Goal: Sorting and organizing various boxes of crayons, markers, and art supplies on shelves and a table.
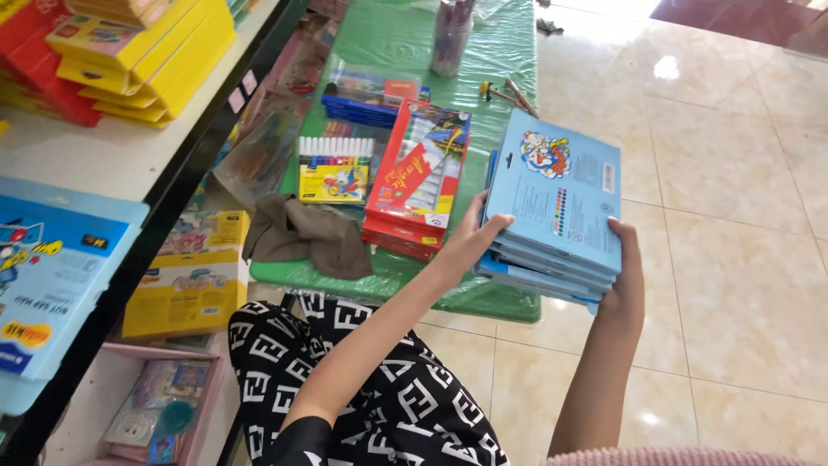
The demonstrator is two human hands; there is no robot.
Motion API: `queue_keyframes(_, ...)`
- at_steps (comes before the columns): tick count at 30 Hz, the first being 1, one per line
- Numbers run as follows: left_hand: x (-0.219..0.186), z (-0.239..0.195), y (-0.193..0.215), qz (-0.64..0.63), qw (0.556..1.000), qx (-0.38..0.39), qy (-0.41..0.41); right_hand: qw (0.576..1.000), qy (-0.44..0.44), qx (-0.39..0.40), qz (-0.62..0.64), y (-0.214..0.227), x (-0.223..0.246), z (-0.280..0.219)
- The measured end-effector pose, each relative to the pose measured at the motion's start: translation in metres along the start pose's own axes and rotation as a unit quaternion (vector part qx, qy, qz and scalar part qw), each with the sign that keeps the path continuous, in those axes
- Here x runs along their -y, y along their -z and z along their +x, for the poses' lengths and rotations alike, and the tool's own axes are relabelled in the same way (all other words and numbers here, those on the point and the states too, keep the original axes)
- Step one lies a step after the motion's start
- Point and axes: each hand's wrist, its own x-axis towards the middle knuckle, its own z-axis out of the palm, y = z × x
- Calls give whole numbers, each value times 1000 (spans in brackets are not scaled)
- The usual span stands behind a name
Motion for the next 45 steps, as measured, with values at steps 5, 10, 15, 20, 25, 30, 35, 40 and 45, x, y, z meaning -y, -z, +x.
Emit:
queue_keyframes(5, 70, 36, 7, 17, 997, -58, -54, 999, -37, 8, -10, 26, -31, 53)
queue_keyframes(10, 117, 71, 31, 35, 978, -108, -172, 998, -44, 31, -26, 8, -63, 95)
queue_keyframes(15, 106, 70, 26, 44, 974, -160, -155, 993, 18, 86, -77, -19, -58, 91)
queue_keyframes(20, 112, 68, 27, 16, 975, -156, -157, 992, 35, 92, -81, -25, -58, 84)
queue_keyframes(25, 100, 33, 18, 3, 974, -144, -175, 992, 58, 82, -80, -31, -59, 84)
queue_keyframes(30, 100, 2, 6, 200, 930, -204, -231, 991, 84, 86, -56, -35, -71, 82)
queue_keyframes(35, 115, 17, 5, 260, 907, -259, -206, 988, 89, 100, -72, -38, -70, 85)
queue_keyframes(40, 116, 21, 5, 254, 911, -270, -180, 985, 66, 124, -102, -44, -66, 91)
queue_keyframes(45, 118, 27, 6, 260, 909, -273, -177, 980, 71, 130, -134, -47, -65, 94)
